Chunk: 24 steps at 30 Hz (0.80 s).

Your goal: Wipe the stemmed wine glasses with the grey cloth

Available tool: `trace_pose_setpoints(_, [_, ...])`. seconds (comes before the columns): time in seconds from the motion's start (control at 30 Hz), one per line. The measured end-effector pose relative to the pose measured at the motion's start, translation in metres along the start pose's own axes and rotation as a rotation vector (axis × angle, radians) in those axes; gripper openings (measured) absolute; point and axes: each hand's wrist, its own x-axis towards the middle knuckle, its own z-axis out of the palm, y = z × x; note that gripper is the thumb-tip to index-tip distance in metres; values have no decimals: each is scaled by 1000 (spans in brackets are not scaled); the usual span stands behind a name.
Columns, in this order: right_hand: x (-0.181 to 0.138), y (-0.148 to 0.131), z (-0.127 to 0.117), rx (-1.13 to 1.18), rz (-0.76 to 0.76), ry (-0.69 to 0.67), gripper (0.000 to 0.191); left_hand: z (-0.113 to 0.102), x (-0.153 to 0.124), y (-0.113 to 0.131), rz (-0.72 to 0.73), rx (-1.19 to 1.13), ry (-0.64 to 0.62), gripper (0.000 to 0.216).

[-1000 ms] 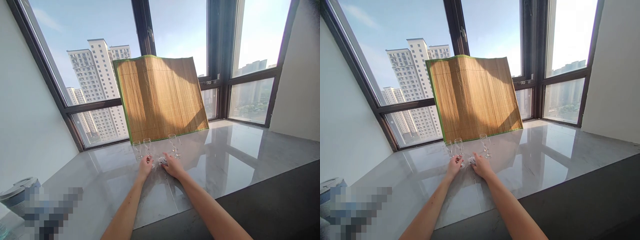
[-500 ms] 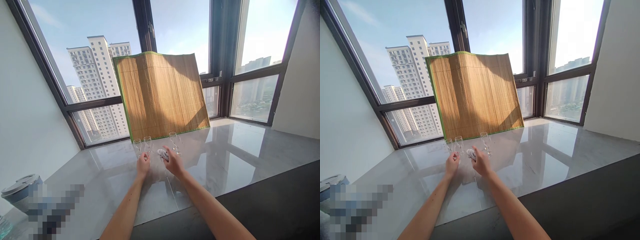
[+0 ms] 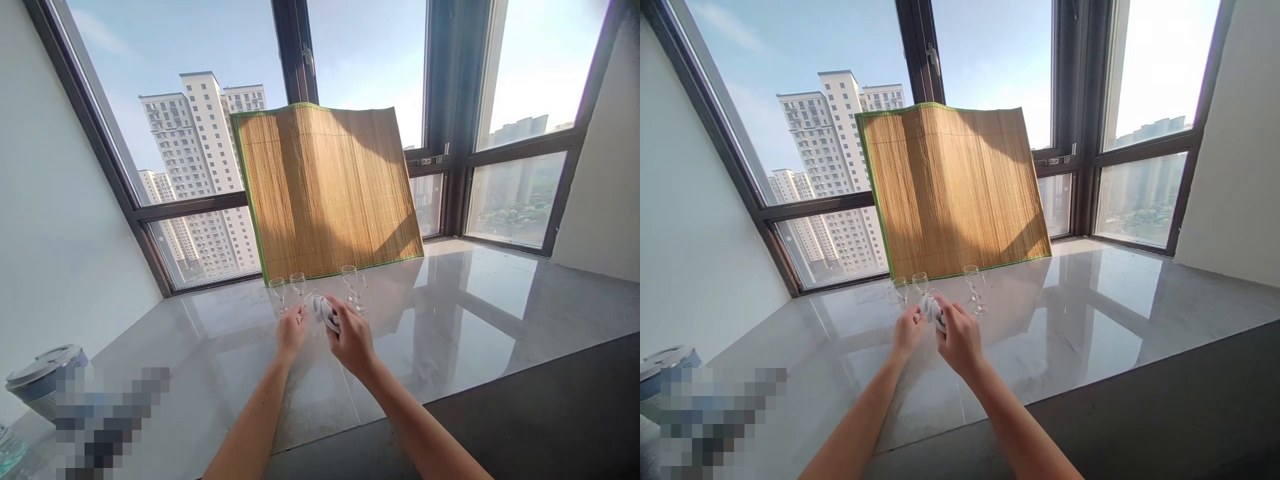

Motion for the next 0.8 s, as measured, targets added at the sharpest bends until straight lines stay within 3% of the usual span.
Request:
trace_pose_setpoints(0.1, [-12, 31, 16, -28, 189, -140, 57, 2, -1, 2, 135, 65, -57, 17])
trace_pose_setpoints(0.2, [-18, 35, 23, -3, 180, -247, 53, 1, -2, 1, 178, 116, -135, 16])
trace_pose_setpoints(0.4, [-14, 26, 27, -70, 162, -328, 53, -1, -7, 6, 223, 393, -165, 19])
trace_pose_setpoints(0.53, [-14, 42, 27, -152, 321, -174, 50, -3, -8, 14, 216, 326, -191, 22])
trace_pose_setpoints(0.63, [-17, 54, 24, -89, 459, -60, 57, -4, -6, 11, 193, 211, -137, 22])
trace_pose_setpoints(0.8, [-20, 57, 25, 101, 456, -116, 61, -4, -3, 0, 234, 199, -77, 19])
